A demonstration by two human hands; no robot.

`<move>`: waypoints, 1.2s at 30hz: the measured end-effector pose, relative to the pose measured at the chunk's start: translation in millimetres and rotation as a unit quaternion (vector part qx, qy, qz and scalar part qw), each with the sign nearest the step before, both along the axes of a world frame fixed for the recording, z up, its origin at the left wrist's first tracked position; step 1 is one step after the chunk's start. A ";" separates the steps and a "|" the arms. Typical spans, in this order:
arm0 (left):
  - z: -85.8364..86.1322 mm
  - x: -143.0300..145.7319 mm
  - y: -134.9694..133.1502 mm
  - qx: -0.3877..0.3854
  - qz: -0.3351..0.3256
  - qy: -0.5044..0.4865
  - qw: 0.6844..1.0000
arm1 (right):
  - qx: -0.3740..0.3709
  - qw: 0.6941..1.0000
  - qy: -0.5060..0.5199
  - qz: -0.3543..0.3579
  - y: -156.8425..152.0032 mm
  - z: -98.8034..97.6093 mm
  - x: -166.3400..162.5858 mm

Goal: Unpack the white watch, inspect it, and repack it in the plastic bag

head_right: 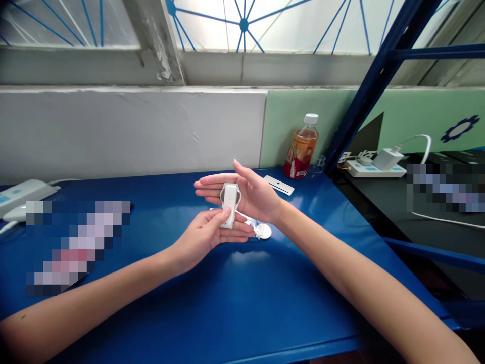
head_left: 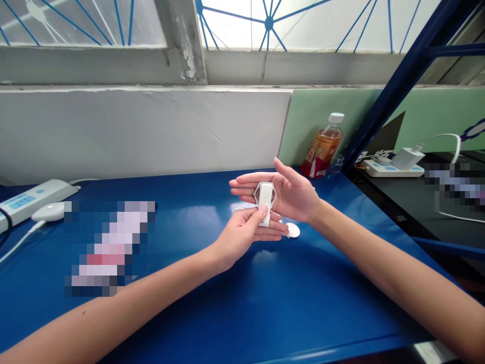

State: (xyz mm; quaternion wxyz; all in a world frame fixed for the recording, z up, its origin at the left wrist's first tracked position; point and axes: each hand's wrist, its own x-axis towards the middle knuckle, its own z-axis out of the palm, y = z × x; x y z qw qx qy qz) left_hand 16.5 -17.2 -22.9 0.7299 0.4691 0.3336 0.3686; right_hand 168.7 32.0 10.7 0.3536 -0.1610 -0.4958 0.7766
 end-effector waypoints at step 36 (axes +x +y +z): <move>2.1 -24.6 12.2 0.563 0.091 0.405 0.714 | 0.294 0.794 -0.389 -0.362 -25.2 -36.4 66.3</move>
